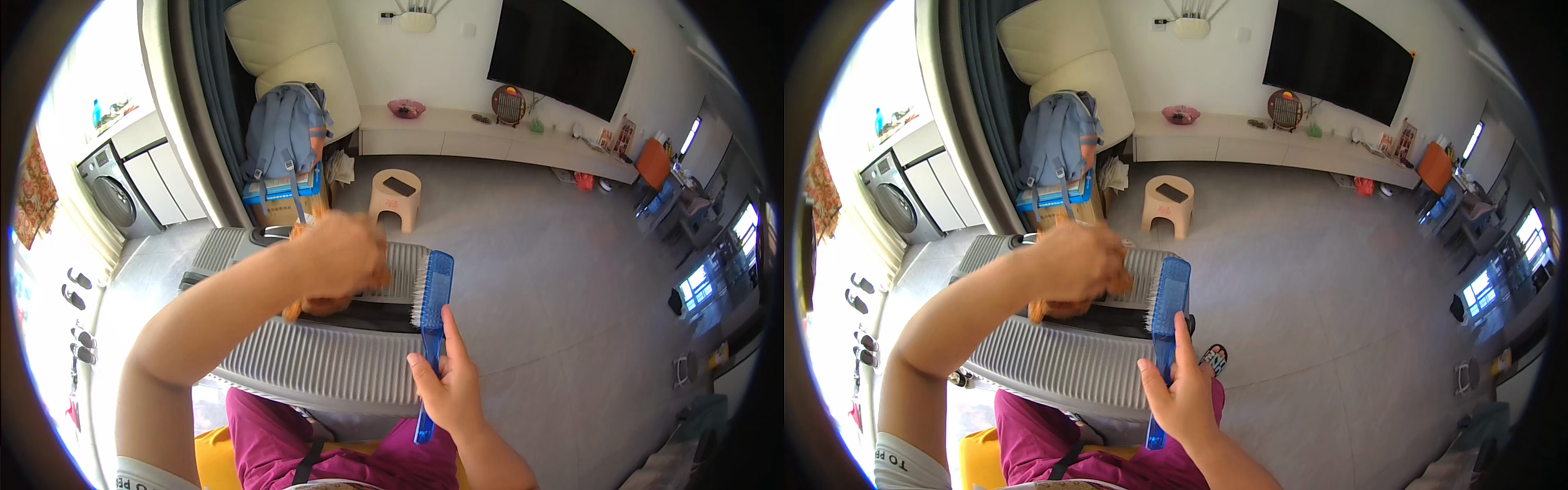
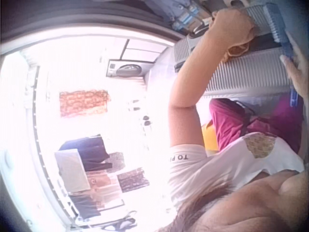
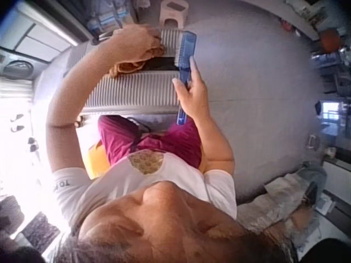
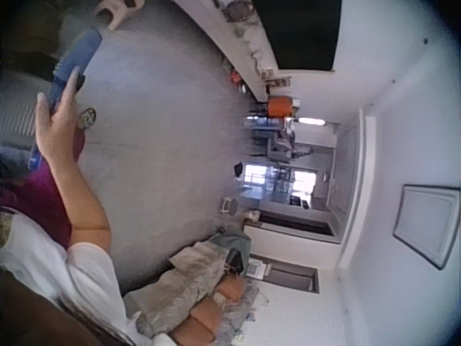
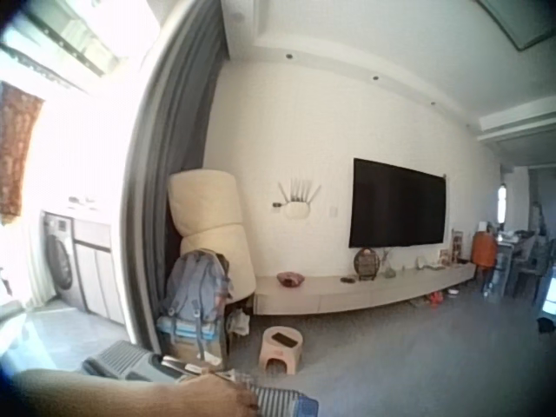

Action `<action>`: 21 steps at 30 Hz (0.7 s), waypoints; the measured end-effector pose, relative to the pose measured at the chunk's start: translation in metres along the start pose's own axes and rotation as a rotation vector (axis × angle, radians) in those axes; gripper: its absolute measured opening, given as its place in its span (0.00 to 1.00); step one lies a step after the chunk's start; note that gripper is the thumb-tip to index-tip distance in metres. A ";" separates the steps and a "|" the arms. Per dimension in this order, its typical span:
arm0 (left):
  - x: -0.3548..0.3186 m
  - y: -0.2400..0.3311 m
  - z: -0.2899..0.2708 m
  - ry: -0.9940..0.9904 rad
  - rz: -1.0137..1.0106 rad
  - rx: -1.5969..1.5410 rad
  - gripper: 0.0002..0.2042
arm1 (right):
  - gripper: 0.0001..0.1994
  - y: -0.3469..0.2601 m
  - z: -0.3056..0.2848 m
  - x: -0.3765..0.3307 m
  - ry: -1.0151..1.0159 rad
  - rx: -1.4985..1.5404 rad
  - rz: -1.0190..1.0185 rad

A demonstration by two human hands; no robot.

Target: The person cleans a grey suitcase using a blue brush and a brown cloth by brushing the grooved surface and wiping the sides and handle.

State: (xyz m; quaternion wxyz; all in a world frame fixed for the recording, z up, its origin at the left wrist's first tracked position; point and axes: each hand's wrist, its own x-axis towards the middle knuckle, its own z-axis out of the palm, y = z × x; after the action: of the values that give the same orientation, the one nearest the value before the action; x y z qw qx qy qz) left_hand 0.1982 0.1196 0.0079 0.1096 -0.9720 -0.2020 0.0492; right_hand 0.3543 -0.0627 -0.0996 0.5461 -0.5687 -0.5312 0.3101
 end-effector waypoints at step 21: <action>-0.003 0.009 0.018 0.041 0.105 -0.166 0.07 | 0.36 -0.001 0.022 -0.025 0.143 -0.033 -0.054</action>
State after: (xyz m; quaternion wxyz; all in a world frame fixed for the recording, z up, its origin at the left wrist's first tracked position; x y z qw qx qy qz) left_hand 0.1967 0.1143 -0.0114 0.0299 -0.9878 -0.1516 0.0180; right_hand 0.3275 -0.0798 -0.1088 0.5813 -0.5838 -0.5110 0.2451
